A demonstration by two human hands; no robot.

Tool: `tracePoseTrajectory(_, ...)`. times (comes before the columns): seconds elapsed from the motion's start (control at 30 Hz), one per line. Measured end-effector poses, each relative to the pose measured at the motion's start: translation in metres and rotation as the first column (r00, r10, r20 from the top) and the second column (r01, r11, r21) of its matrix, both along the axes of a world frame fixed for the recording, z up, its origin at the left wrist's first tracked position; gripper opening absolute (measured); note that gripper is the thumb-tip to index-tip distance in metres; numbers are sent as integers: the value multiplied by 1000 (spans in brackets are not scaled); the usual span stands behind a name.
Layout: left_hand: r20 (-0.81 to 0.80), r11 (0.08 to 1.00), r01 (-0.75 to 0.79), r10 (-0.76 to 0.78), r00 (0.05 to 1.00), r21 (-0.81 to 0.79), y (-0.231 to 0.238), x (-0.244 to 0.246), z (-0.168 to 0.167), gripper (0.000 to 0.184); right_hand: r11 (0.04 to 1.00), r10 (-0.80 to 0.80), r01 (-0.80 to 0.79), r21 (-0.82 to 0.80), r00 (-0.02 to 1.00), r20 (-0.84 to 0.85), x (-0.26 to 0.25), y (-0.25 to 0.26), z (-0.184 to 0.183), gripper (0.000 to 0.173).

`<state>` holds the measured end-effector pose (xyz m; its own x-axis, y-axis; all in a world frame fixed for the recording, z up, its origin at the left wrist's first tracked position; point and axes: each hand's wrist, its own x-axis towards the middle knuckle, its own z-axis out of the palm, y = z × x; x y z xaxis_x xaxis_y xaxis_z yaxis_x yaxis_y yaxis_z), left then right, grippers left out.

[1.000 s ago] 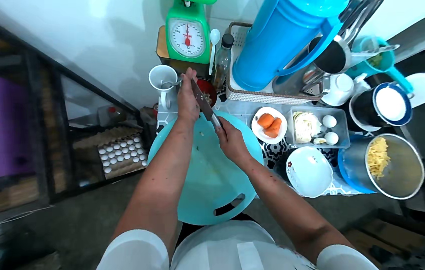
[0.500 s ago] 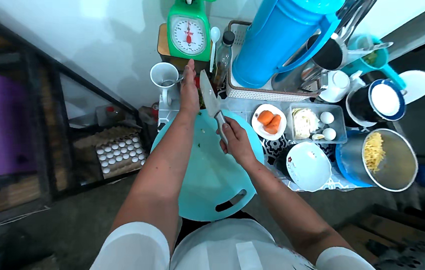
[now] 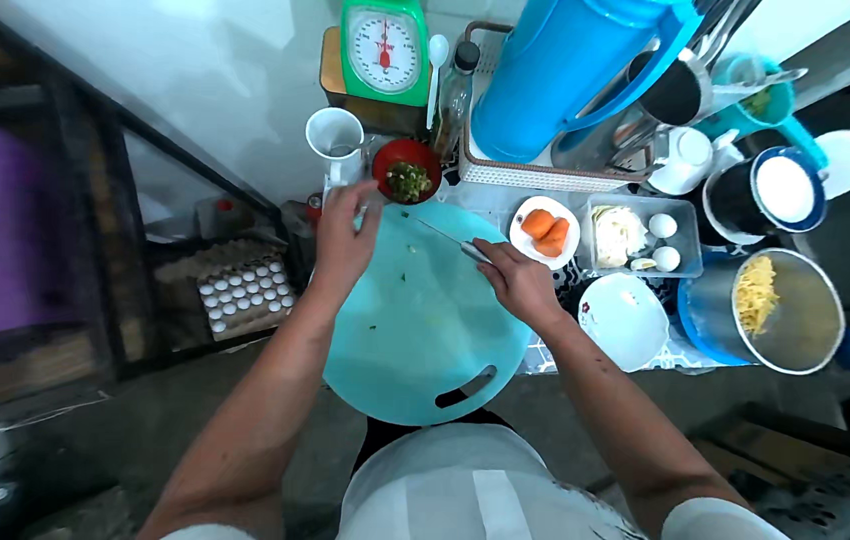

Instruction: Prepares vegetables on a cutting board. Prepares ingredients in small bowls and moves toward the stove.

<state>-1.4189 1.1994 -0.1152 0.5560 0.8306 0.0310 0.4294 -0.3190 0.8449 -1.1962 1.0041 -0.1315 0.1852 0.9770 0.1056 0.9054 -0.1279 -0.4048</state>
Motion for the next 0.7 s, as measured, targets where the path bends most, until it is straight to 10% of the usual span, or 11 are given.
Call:
tracePoseTrajectory(0.3,-550,991,114,-136,824,-73,-98,-86,-35,42,995,95,-92,-31,987,126,1,22,-26,35)
tracePoseTrajectory(0.53,-407,988,81,-21,913,129,-131,-98,-60,28,975,154,-162,-152,986,-64,-36,-44,-15,34)
tracePoseTrajectory(0.7,-346,973,91,-11,938,213,-119,-92,-70,14,951,-236,144,-273,910,-341,-53,-69,-12,39)
